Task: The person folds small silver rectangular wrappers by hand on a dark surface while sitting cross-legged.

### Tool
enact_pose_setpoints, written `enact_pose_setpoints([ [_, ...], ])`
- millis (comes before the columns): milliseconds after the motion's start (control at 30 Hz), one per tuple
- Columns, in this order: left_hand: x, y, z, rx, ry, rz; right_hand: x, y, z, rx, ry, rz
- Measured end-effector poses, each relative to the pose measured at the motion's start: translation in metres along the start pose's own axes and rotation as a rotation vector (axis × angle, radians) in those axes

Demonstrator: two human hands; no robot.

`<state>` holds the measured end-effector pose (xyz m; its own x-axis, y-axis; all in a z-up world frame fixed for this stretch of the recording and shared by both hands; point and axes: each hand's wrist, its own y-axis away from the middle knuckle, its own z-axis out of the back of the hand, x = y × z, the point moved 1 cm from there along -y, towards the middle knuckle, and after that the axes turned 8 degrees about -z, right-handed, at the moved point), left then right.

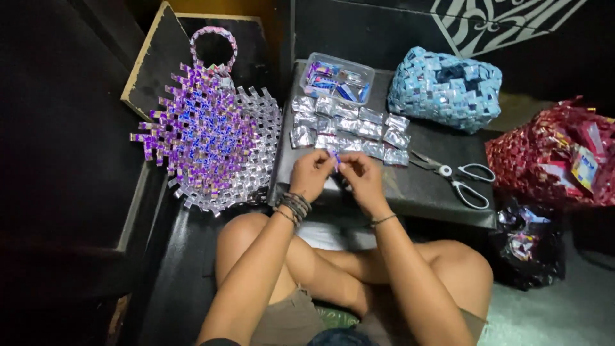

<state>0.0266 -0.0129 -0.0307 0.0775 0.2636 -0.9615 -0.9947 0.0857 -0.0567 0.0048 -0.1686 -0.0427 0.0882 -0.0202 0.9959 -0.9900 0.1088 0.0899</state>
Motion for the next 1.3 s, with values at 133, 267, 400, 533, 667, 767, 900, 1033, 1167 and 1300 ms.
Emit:
enact_pose_setpoints([
  [133,0.022,-0.013,-0.005,-0.007,0.019,0.018,0.007,0.003,-0.007,-0.015,0.008,0.026],
  [267,0.029,-0.017,-0.006,0.016,0.052,0.003,0.005,-0.002,-0.003,-0.066,0.01,0.006],
  [400,0.018,-0.016,-0.002,0.048,0.135,0.001,0.002,-0.012,-0.001,-0.057,-0.025,-0.074],
  [533,0.006,-0.009,0.0,0.063,0.236,0.012,-0.004,-0.016,0.002,-0.006,-0.045,-0.151],
  [667,0.015,-0.01,0.002,0.086,0.278,0.001,0.0,-0.017,0.005,0.063,-0.031,-0.205],
  [767,0.018,-0.011,0.005,0.077,0.25,-0.017,0.004,-0.012,0.003,0.079,-0.004,-0.187],
  [900,0.021,-0.012,0.002,0.049,0.195,-0.033,0.0,-0.007,0.002,0.051,0.045,-0.058],
  [1033,0.02,-0.01,0.003,0.04,0.181,-0.059,0.004,-0.007,0.007,0.044,0.016,-0.066],
  [1167,0.02,-0.01,0.0,0.071,0.185,-0.064,0.011,-0.013,0.024,0.194,-0.207,-0.228],
  [1300,-0.015,0.005,-0.002,0.029,0.108,-0.039,0.029,-0.008,0.026,0.297,-0.369,-0.308],
])
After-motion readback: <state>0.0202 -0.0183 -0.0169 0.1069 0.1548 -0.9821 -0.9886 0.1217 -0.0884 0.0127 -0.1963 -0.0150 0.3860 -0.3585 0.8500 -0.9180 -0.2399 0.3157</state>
